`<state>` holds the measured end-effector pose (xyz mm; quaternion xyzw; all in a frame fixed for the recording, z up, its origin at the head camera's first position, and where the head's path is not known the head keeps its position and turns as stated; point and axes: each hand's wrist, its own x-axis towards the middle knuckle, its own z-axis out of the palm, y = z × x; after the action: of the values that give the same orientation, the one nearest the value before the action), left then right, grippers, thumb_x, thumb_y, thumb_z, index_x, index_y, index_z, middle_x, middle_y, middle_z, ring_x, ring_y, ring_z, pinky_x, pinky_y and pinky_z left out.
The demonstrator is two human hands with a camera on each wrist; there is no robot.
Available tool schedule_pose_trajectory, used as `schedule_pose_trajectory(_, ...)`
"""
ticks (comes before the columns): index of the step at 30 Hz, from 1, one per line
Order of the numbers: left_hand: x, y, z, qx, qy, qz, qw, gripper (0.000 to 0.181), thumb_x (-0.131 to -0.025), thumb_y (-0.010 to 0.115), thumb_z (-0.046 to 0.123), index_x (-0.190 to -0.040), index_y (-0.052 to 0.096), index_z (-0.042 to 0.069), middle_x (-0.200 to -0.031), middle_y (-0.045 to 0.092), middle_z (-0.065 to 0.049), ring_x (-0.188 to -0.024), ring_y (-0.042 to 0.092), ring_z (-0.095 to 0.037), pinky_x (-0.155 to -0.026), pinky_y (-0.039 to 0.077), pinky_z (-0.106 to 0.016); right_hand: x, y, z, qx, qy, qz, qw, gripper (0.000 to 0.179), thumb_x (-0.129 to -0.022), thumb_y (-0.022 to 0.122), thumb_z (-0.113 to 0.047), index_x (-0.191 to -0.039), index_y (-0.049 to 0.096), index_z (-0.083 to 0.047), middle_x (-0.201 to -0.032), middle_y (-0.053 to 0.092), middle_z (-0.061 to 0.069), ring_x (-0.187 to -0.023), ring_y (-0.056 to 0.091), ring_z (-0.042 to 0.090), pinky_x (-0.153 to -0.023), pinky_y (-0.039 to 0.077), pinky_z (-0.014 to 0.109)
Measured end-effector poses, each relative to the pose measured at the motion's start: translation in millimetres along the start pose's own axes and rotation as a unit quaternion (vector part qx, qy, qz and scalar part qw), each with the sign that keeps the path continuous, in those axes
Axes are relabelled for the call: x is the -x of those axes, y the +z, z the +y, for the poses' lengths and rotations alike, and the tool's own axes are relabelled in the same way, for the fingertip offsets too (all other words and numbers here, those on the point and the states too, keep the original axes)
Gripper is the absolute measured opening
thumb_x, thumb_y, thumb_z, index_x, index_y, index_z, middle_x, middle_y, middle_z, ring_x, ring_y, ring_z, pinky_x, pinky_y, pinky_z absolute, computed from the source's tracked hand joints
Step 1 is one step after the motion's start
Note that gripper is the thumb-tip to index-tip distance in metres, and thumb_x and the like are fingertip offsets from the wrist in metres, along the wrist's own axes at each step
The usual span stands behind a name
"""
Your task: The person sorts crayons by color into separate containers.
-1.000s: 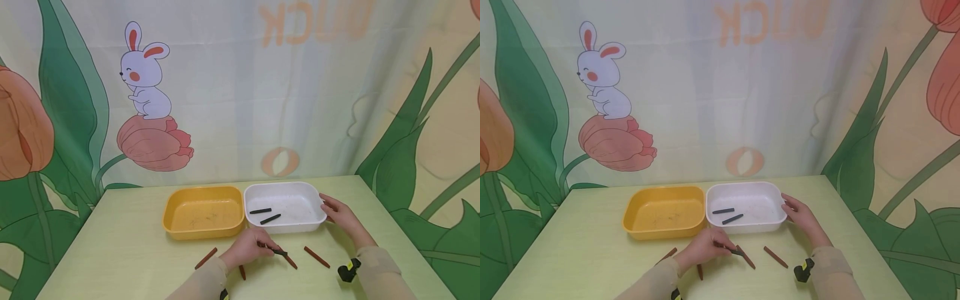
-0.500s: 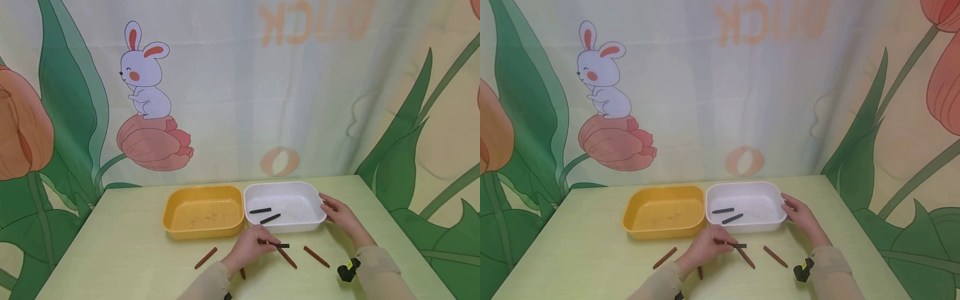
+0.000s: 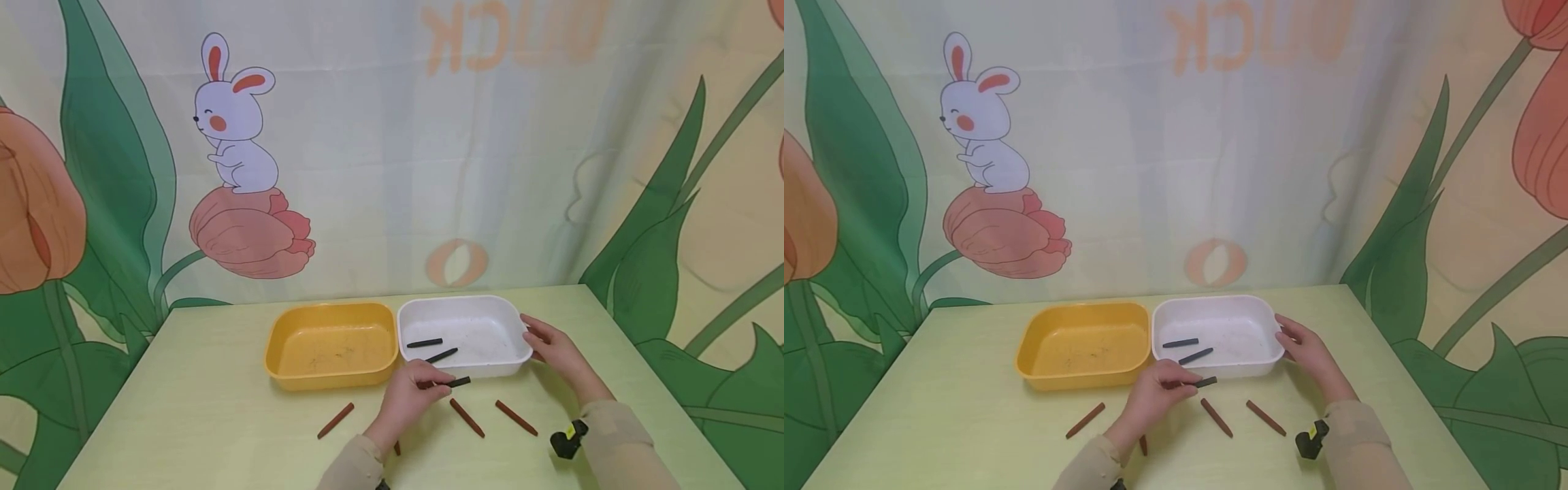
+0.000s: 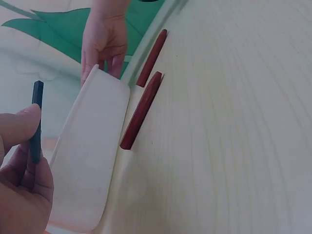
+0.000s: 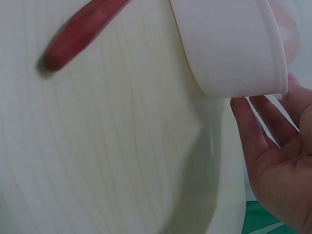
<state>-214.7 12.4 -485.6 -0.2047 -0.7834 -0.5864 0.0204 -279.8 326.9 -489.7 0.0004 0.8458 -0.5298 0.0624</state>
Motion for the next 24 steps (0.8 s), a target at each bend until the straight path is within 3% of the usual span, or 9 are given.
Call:
schedule_pose_trajectory(12,-6.1,-4.5,2.9,0.03,-0.035,0.084,0.9954,0.015,-0.08,0.082,0.005,-0.094,0.081,0.009,-0.087,0.066,0.0,-0.077,0.057,-0.01,-0.069,0.051,-0.02,0.7,0.1,0.0,0.004,0.008,0.001,1.0,0.057,-0.106,0.048,-0.023,-0.156,0.027,-0.005,-0.153,0.031,0.03,-0.134,0.041,0.045,-0.103,0.045,0.046)
schedule_pose_trajectory(24,-25.5,-19.5,4.1,-0.022,-0.044,0.102,0.9936,0.014,-0.082,0.08,0.005,-0.095,0.081,0.01,-0.087,0.066,0.001,-0.075,0.055,-0.013,-0.067,0.049,-0.022,-1.2,0.1,1.0,0.002,0.008,0.003,1.0,0.057,-0.106,0.048,-0.023,-0.156,0.028,-0.006,-0.153,0.032,0.03,-0.134,0.042,0.044,-0.102,0.046,0.045)
